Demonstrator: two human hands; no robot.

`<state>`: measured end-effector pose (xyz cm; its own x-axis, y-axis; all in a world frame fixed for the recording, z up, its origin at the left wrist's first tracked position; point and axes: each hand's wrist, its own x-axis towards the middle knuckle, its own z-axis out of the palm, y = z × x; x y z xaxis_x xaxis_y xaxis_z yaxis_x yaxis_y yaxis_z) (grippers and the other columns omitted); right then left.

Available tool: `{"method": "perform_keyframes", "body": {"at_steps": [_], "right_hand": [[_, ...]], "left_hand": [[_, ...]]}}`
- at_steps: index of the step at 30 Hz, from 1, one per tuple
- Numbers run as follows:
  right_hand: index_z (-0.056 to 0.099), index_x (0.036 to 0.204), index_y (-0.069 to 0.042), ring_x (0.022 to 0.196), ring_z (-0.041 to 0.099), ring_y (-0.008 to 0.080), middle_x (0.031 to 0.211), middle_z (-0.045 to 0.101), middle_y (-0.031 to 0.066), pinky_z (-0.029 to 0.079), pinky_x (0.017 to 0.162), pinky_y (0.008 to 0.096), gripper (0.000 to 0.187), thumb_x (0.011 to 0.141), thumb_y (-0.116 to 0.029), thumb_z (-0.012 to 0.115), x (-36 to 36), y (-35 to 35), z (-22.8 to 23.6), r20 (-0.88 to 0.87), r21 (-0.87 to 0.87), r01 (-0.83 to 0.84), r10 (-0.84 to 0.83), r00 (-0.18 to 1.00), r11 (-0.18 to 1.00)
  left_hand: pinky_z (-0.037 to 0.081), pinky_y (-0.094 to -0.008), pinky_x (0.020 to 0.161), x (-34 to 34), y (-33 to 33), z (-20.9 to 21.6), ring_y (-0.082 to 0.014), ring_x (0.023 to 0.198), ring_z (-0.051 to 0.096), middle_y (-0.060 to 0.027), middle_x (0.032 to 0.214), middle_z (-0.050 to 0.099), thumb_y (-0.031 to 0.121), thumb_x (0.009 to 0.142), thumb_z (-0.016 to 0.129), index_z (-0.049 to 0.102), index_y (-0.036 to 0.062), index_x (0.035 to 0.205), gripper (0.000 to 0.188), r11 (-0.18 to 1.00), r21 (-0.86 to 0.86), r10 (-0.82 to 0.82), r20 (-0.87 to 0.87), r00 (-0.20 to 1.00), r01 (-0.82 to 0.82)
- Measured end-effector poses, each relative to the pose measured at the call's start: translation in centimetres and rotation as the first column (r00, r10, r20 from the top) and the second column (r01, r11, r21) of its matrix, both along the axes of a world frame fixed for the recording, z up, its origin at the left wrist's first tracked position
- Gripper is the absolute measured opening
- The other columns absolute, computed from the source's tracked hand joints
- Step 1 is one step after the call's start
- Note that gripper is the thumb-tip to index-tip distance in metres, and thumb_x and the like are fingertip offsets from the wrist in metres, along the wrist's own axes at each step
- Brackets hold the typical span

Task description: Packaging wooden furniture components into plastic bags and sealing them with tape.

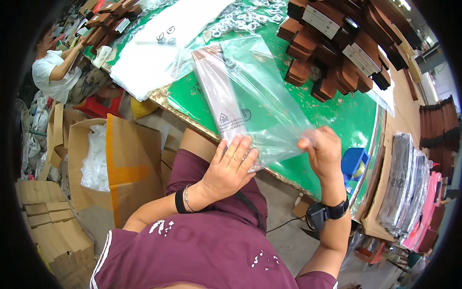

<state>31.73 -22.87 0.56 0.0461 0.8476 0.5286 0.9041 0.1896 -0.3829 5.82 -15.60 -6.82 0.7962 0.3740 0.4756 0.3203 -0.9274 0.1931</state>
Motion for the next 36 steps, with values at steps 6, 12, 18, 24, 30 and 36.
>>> {"method": "perform_keyframes", "body": {"at_steps": [6, 12, 18, 24, 30, 36], "right_hand": [[0.056, 0.072, -0.006, 0.057, 0.052, 0.0311, 0.061, 0.053, 0.0104, 0.043, 0.054, 0.0392, 0.035, 0.089, -0.033, 0.068, 1.6, 0.7, 0.4, 0.245, 0.12, 0.215, -0.239, 0.94, 0.969], [0.061, 0.081, -0.004, 0.062, 0.056, 0.0207, 0.069, 0.061, 0.007, 0.044, 0.059, 0.0343, 0.041, 0.094, -0.042, 0.061, 1.4, 0.4, 0.0, -0.141, 0.015, 0.308, -0.303, 0.942, 0.951], [0.059, 0.121, -0.001, 0.121, 0.048, 0.022, 0.13, 0.054, 0.0139, 0.036, 0.102, 0.0392, 0.077, 0.093, -0.07, 0.039, 1.2, -0.2, -0.4, -0.682, -0.104, -0.056, -0.03, 0.73, 0.993], [0.022, 0.154, -0.011, 0.135, 0.04, 0.0246, 0.152, 0.035, 0.0125, 0.037, 0.103, 0.0416, 0.091, 0.086, -0.044, 0.073, -1.6, -2.9, -3.2, -0.996, -0.085, 0.082, -0.087, 0.022, 0.993], [0.025, 0.152, -0.017, 0.129, 0.047, 0.0238, 0.147, 0.041, 0.0072, 0.044, 0.095, 0.0358, 0.087, 0.083, -0.027, 0.077, -2.7, -2.2, -5.4, -0.991, -0.098, -0.058, -0.103, -0.089, 0.993], [0.057, 0.122, -0.008, 0.119, 0.054, 0.0206, 0.136, 0.049, 0.0085, 0.046, 0.092, 0.031, 0.048, 0.08, -0.018, 0.078, -1.4, 0.3, -2.0, -0.977, 0.069, -0.089, 0.085, 0.197, 0.994]], "left_hand": [[0.031, -0.0549, 0.112, 0.2, -0.1, 0.1, -0.0381, 0.136, 0.043, -0.0237, 0.145, 0.045, 0.032, 0.078, 0.074, 0.053, 0.0034, 0.133, 0.066, 1.0, 0.002, -0.006, 0.008, 1.0, 0.006], [0.031, -0.0549, 0.112, 0.0, -0.1, -0.1, -0.039, 0.137, 0.042, -0.0246, 0.146, 0.044, 0.031, 0.078, 0.074, 0.053, 0.0048, 0.134, 0.066, 1.0, -0.003, -0.014, 0.009, 1.0, 0.014], [0.03, -0.0553, 0.112, 0.1, 0.1, -0.3, -0.0414, 0.138, 0.039, -0.0273, 0.147, 0.042, 0.031, 0.077, 0.074, 0.053, 0.0067, 0.135, 0.067, 0.999, -0.011, -0.03, 0.025, 0.999, 0.03], [0.028, -0.0552, 0.113, 0.0, 0.1, 0.0, -0.0423, 0.139, 0.037, -0.0292, 0.148, 0.039, 0.03, 0.076, 0.076, 0.049, 0.006, 0.138, 0.072, 0.999, -0.025, -0.036, 0.005, 0.999, 0.036], [0.028, -0.0561, 0.112, 0.0, 0.1, -0.1, -0.0429, 0.139, 0.038, -0.0296, 0.147, 0.04, 0.03, 0.075, 0.077, 0.049, 0.005, 0.138, 0.073, 0.999, -0.017, -0.046, 0.024, 0.999, 0.046], [0.028, -0.0564, 0.112, 0.0, 0.1, -0.3, -0.0431, 0.137, 0.039, -0.0291, 0.146, 0.042, 0.029, 0.075, 0.077, 0.048, 0.0038, 0.137, 0.072, 0.999, -0.015, -0.046, 0.045, 0.998, 0.047]]}}
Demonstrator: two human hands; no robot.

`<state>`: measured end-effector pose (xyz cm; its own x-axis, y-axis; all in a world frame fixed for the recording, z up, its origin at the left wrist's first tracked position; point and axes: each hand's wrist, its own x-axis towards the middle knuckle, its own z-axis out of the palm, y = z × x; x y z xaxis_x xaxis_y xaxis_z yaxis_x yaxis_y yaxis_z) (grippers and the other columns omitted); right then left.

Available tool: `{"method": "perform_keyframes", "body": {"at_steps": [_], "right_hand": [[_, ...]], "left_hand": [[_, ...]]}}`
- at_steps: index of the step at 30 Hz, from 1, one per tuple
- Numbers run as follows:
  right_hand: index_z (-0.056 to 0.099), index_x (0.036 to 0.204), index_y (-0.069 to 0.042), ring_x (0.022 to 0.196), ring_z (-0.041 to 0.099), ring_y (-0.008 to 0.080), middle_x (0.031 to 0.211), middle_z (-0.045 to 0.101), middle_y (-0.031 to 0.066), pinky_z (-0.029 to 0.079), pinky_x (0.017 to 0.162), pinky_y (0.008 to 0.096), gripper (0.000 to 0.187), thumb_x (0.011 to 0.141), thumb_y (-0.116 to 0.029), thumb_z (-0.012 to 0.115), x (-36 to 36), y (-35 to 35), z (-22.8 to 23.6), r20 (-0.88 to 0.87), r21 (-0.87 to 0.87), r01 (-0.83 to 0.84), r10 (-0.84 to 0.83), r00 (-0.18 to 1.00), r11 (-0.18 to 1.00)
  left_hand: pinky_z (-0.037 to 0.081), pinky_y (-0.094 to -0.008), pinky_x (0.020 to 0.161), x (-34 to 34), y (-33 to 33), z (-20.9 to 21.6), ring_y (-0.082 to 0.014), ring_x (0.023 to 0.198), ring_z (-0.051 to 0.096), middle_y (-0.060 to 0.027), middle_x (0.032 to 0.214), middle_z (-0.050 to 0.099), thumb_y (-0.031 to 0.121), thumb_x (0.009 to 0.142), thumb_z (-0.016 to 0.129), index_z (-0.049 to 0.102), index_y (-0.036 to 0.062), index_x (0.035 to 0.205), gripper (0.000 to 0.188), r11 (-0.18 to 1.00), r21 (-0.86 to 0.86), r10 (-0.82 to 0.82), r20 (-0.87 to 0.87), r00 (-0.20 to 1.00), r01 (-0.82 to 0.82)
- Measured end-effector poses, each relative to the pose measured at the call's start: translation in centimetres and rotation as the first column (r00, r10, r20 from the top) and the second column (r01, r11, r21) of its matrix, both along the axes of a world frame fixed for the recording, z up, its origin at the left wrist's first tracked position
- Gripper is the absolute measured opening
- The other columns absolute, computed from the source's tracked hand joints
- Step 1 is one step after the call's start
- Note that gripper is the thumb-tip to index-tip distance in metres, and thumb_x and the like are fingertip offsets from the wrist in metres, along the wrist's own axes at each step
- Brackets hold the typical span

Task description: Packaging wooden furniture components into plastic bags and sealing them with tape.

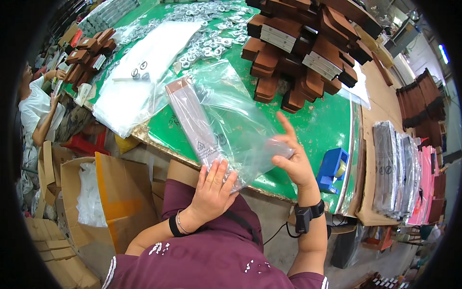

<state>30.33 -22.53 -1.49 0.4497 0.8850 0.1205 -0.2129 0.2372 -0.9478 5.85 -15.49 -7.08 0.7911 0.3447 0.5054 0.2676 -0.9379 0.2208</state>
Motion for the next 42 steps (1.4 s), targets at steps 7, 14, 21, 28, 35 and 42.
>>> {"method": "perform_keyframes", "body": {"at_steps": [7, 14, 21, 28, 35, 42], "right_hand": [[0.055, 0.064, 0.0, 0.068, 0.052, 0.018, 0.072, 0.058, 0.0081, 0.041, 0.062, 0.0307, 0.031, 0.086, -0.014, 0.071, 1.4, 1.2, 0.4, 0.732, -0.101, 0.204, -0.066, 0.678, 0.974], [0.054, 0.07, 0.002, 0.063, 0.047, 0.0164, 0.069, 0.052, 0.0081, 0.039, 0.059, 0.0298, 0.03, 0.095, -0.012, 0.062, 1.9, 1.5, -1.1, 0.745, 0.038, 0.472, -0.339, 0.574, 0.881], [0.062, 0.088, 0.0, 0.075, 0.054, 0.0162, 0.083, 0.06, 0.0087, 0.044, 0.07, 0.0295, 0.023, 0.1, -0.018, 0.055, 2.0, -0.5, -2.1, 0.745, -0.176, 0.451, -0.181, 0.642, 0.875], [0.058, 0.074, -0.001, 0.072, 0.048, 0.01, 0.074, 0.056, 0.0023, 0.041, 0.065, 0.0287, 0.034, 0.091, -0.028, 0.07, 1.6, -0.9, -0.4, 0.685, -0.169, 0.394, -0.18, 0.706, 0.903], [0.042, 0.056, -0.001, 0.059, 0.041, 0.0102, 0.058, 0.043, 0.0003, 0.035, 0.054, 0.0293, 0.047, 0.081, -0.015, 0.079, 2.1, 1.3, -1.5, 0.613, -0.091, 0.59, -0.422, 0.668, 0.802], [0.053, 0.078, -0.002, 0.064, 0.048, 0.0109, 0.075, 0.057, 0.0031, 0.041, 0.056, 0.0311, 0.031, 0.087, -0.02, 0.076, 1.8, 2.5, -2.5, 0.861, 0.109, 0.741, -0.435, 0.262, 0.662]], "left_hand": [[0.03, -0.0549, 0.112, -0.1, 0.2, 0.1, -0.0413, 0.137, 0.041, -0.0266, 0.145, 0.045, 0.029, 0.076, 0.077, 0.05, 0.0034, 0.135, 0.07, 1.0, 0.012, 0.001, 0.002, 1.0, -0.001], [0.03, -0.0539, 0.113, 0.2, 0.5, 0.5, -0.0407, 0.137, 0.04, -0.0256, 0.145, 0.045, 0.029, 0.076, 0.076, 0.05, 0.0023, 0.135, 0.069, 1.0, 0.024, -0.002, -0.006, 1.0, 0.002], [0.03, -0.0547, 0.113, 0.2, 0.7, 0.2, -0.0413, 0.138, 0.039, -0.0266, 0.147, 0.042, 0.027, 0.076, 0.076, 0.049, 0.0016, 0.135, 0.07, 0.999, -0.027, -0.023, -0.01, 1.0, 0.023], [0.029, -0.0558, 0.113, 0.2, 0.8, 0.2, -0.0427, 0.139, 0.038, -0.0274, 0.147, 0.041, 0.027, 0.076, 0.076, 0.047, 0.0007, 0.136, 0.072, 0.999, -0.021, -0.028, 0.002, 1.0, 0.028], [0.029, -0.0559, 0.113, 0.3, 0.7, 0.3, -0.0417, 0.138, 0.038, -0.0264, 0.147, 0.042, 0.027, 0.075, 0.077, 0.048, 0.0003, 0.136, 0.072, 0.999, -0.011, -0.036, -0.024, 0.999, 0.035], [0.031, -0.0557, 0.112, 0.3, 0.5, 0.4, -0.0421, 0.137, 0.04, -0.0267, 0.146, 0.043, 0.027, 0.075, 0.077, 0.047, 0.0005, 0.136, 0.073, 1.0, -0.005, -0.02, -0.023, 1.0, 0.019]]}}
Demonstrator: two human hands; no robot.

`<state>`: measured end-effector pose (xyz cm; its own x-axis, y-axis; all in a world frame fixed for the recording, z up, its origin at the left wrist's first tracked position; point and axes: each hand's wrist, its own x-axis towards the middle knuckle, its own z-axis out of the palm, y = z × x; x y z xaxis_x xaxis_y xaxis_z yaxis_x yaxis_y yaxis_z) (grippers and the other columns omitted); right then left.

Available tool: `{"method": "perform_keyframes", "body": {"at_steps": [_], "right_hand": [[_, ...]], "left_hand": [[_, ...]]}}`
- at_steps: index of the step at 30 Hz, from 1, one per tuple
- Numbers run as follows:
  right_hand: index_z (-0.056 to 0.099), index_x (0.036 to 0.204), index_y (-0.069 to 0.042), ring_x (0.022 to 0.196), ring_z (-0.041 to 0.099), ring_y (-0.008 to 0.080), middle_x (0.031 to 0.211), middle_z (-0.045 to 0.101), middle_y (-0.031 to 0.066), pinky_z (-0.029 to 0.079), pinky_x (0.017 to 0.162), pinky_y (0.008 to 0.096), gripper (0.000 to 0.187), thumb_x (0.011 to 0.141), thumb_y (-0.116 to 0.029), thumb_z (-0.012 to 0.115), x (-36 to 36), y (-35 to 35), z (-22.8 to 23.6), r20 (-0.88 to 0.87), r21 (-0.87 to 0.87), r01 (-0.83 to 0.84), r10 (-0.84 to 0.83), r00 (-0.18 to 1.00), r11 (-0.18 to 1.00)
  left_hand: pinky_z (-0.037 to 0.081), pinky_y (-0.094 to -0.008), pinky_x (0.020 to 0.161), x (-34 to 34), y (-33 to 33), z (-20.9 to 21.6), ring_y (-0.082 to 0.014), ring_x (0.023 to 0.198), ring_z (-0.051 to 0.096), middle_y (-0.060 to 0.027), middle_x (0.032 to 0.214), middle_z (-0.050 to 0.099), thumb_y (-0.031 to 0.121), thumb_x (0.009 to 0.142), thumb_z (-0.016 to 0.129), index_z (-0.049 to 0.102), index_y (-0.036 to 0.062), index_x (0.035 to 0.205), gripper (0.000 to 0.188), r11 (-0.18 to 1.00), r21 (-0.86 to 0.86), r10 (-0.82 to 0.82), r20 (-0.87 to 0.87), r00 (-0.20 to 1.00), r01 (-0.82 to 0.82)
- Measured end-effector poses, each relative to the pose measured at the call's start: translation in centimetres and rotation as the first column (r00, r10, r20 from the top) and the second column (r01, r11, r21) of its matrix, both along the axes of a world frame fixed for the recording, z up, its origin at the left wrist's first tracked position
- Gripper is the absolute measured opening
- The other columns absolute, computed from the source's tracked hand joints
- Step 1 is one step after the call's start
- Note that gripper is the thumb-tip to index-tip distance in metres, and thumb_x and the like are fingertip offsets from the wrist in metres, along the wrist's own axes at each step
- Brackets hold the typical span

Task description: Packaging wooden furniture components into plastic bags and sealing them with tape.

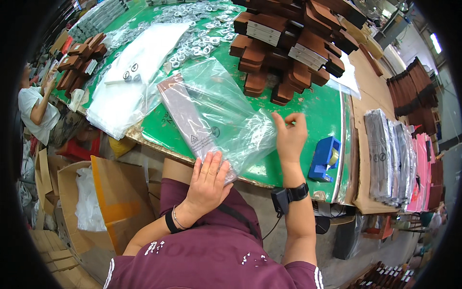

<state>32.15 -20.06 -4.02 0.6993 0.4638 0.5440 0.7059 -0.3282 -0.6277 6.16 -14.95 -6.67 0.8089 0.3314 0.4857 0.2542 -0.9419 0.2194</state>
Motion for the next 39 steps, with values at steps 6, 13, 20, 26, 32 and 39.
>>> {"method": "perform_keyframes", "body": {"at_steps": [6, 13, 20, 26, 32, 39], "right_hand": [[0.018, 0.151, -0.002, 0.12, 0.05, 0.0245, 0.133, 0.047, 0.0138, 0.043, 0.098, 0.0403, 0.077, 0.097, -0.036, 0.062, -7.4, -4.3, -1.4, -0.845, 0.371, 0.139, 0.272, 0.461, 0.918], [0.03, 0.142, 0.005, 0.111, 0.057, 0.0172, 0.125, 0.056, 0.0137, 0.049, 0.093, 0.0298, 0.069, 0.087, -0.005, 0.071, -12.3, -3.6, 0.6, -0.906, 0.413, -0.045, 0.415, 0.085, 0.91], [0.059, 0.112, 0.003, 0.087, 0.063, 0.0127, 0.098, 0.067, 0.0071, 0.051, 0.076, 0.0284, 0.03, 0.085, -0.003, 0.071, -11.7, -1.1, -0.8, -0.861, 0.273, -0.205, 0.333, 0.384, 0.94], [0.059, 0.107, 0.001, 0.088, 0.062, 0.0123, 0.099, 0.066, 0.0069, 0.05, 0.078, 0.0272, 0.024, 0.085, 0.001, 0.069, -13.1, -0.3, -1.6, -0.804, 0.419, -0.052, 0.397, 0.442, 0.906], [0.06, 0.104, -0.001, 0.089, 0.061, 0.0111, 0.101, 0.066, 0.0054, 0.049, 0.079, 0.0268, 0.019, 0.087, 0.002, 0.066, -14.0, 0.2, -2.0, -0.681, 0.447, -0.039, 0.368, 0.633, 0.894], [0.069, 0.1, -0.005, 0.086, 0.063, 0.0248, 0.098, 0.066, 0.0104, 0.05, 0.077, 0.0365, 0.027, 0.076, 0.007, 0.064, -13.9, -1.9, -3.8, -0.184, 0.092, -0.292, 0.305, 0.934, 0.952]], "left_hand": [[0.03, -0.056, 0.112, 0.0, 0.1, 0.3, -0.0423, 0.137, 0.04, -0.0268, 0.146, 0.043, 0.027, 0.075, 0.077, 0.048, 0.0007, 0.135, 0.072, 1.0, -0.005, 0.005, -0.004, 1.0, -0.005], [0.027, -0.0549, 0.114, -0.2, 0.2, 0.4, -0.0397, 0.139, 0.038, -0.0248, 0.147, 0.042, 0.03, 0.077, 0.077, 0.042, 0.0, 0.138, 0.077, 0.997, -0.076, -0.002, 0.004, 1.0, 0.003], [0.034, -0.0468, 0.107, -0.5, 2.1, 2.7, -0.0308, 0.131, 0.047, -0.014, 0.142, 0.052, 0.03, 0.079, 0.075, 0.055, 0.0044, 0.13, 0.06, 0.981, -0.178, -0.082, -0.01, 0.997, 0.079], [0.041, -0.04, 0.096, 0.3, 7.9, 3.4, -0.0223, 0.115, 0.056, -0.002, 0.122, 0.066, 0.025, 0.081, 0.072, 0.069, 0.0117, 0.108, 0.03, 0.947, -0.108, -0.293, 0.087, 0.952, 0.301], [0.043, -0.04, 0.093, 2.0, 9.6, 2.8, -0.0236, 0.109, 0.058, -0.0025, 0.11, 0.067, 0.023, 0.078, 0.074, 0.068, 0.0114, 0.103, 0.029, 0.875, -0.179, -0.431, 0.134, 0.893, 0.449], [0.043, -0.0381, 0.093, 2.3, 10.2, 2.3, -0.0253, 0.105, 0.058, -0.0076, 0.104, 0.064, 0.021, 0.073, 0.071, 0.066, 0.0074, 0.095, 0.026, 0.897, -0.132, -0.407, 0.127, 0.905, 0.422]]}}
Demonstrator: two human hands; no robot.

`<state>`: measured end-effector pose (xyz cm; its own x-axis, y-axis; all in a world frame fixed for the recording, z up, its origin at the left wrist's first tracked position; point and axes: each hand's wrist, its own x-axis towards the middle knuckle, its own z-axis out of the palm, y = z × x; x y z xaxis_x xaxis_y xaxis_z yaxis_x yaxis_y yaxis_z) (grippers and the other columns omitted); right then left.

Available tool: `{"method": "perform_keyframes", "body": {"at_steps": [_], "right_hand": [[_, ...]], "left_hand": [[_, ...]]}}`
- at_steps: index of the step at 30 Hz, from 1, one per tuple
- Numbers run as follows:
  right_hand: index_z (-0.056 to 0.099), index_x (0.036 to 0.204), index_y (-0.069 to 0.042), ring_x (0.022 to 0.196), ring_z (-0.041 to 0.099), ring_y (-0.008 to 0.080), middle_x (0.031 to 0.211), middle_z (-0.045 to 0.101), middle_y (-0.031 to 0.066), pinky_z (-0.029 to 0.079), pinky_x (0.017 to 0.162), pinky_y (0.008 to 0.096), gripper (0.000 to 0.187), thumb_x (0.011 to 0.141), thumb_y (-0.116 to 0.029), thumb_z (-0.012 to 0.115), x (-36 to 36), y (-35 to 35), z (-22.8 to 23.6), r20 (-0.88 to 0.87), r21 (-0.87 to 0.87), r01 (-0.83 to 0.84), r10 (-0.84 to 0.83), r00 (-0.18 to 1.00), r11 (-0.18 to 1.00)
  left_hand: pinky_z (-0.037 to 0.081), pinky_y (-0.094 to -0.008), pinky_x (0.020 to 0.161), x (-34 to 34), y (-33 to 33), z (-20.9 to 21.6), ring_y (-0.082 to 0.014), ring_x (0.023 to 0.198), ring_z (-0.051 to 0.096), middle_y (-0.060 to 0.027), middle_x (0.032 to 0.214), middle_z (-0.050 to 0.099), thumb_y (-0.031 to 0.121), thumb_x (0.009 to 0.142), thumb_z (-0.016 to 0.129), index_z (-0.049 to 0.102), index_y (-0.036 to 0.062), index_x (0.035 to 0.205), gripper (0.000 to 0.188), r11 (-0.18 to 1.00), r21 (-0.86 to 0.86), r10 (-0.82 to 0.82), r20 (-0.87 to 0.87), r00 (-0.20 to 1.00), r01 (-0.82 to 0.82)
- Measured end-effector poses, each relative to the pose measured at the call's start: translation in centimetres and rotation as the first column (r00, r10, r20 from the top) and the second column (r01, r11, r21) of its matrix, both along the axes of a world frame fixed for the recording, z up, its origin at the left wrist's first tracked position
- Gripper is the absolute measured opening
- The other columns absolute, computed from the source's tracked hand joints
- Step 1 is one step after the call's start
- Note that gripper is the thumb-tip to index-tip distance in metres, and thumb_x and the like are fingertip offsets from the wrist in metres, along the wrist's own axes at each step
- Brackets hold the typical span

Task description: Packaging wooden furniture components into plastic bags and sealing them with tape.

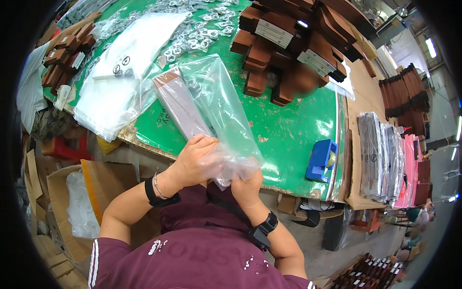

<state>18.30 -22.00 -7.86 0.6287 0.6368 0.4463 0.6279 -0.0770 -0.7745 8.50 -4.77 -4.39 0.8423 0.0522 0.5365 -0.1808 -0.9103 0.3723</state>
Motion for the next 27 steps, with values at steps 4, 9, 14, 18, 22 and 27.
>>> {"method": "perform_keyframes", "body": {"at_steps": [4, 9, 14, 18, 22, 27], "right_hand": [[0.069, 0.107, -0.002, 0.094, 0.063, 0.0346, 0.105, 0.067, 0.0145, 0.051, 0.081, 0.0413, 0.039, 0.07, 0.01, 0.065, -0.4, 1.2, 1.4, 0.193, 0.054, -0.045, 0.034, 0.981, 0.998], [0.064, 0.119, 0.004, 0.11, 0.062, 0.0384, 0.122, 0.064, 0.0194, 0.051, 0.092, 0.0416, 0.049, 0.071, 0.013, 0.065, -0.6, 1.4, 1.7, -0.035, -0.027, -0.185, 0.184, 0.982, 0.982], [0.061, 0.123, 0.005, 0.117, 0.059, 0.0393, 0.13, 0.06, 0.023, 0.049, 0.096, 0.0422, 0.049, 0.074, 0.012, 0.065, 0.0, 1.5, 2.4, 0.064, -0.067, -0.279, 0.283, 0.957, 0.958], [0.06, 0.124, 0.004, 0.123, 0.055, 0.0416, 0.134, 0.057, 0.0236, 0.047, 0.1, 0.0443, 0.049, 0.076, 0.006, 0.068, 0.1, 1.2, 4.0, 0.195, -0.206, -0.346, 0.385, 0.902, 0.915], [0.06, 0.124, 0.002, 0.12, 0.057, 0.0424, 0.132, 0.059, 0.0203, 0.049, 0.097, 0.0453, 0.05, 0.076, -0.003, 0.074, -0.4, 1.8, 5.1, 0.222, -0.276, -0.348, 0.412, 0.884, 0.896], [0.065, 0.12, -0.001, 0.12, 0.057, 0.0422, 0.131, 0.059, 0.0215, 0.05, 0.098, 0.0449, 0.049, 0.073, -0.008, 0.077, 0.0, 1.7, 3.7, 0.293, -0.262, -0.323, 0.394, 0.871, 0.91]], "left_hand": [[0.039, -0.0413, 0.099, -0.2, -0.4, -0.7, -0.029, 0.112, 0.055, -0.0113, 0.113, 0.062, 0.021, 0.076, 0.064, 0.067, 0.0065, 0.098, 0.027, 0.998, -0.031, 0.064, 0.078, 0.995, -0.062], [0.034, -0.0433, 0.106, -0.1, -1.0, -0.9, -0.0319, 0.122, 0.05, -0.0148, 0.121, 0.058, 0.023, 0.076, 0.062, 0.068, 0.0037, 0.099, 0.031, 0.988, -0.038, 0.148, -0.048, 0.988, -0.15], [0.036, -0.0456, 0.105, -0.3, -1.1, -2.0, -0.037, 0.125, 0.046, -0.0166, 0.121, 0.055, 0.027, 0.071, 0.069, 0.063, 0.0046, 0.111, 0.046, 0.977, 0.027, 0.213, 0.008, 0.977, -0.213], [0.037, -0.047, 0.106, 0.0, -1.6, -2.5, -0.0379, 0.129, 0.041, -0.0188, 0.127, 0.05, 0.025, 0.072, 0.069, 0.059, 0.0008, 0.114, 0.049, 0.951, -0.109, 0.294, 0.033, 0.955, -0.289], [0.037, -0.0474, 0.106, 0.1, -1.3, -3.0, -0.0385, 0.132, 0.039, -0.0182, 0.129, 0.049, 0.021, 0.075, 0.067, 0.058, -0.0009, 0.115, 0.046, 0.923, -0.22, 0.326, 0.014, 0.945, -0.315], [0.035, -0.0466, 0.108, 0.1, 0.3, -3.1, -0.0387, 0.131, 0.039, -0.0181, 0.126, 0.049, 0.013, 0.078, 0.061, 0.057, -0.0022, 0.115, 0.041, 0.947, -0.237, 0.219, -0.024, 0.975, -0.219]]}}
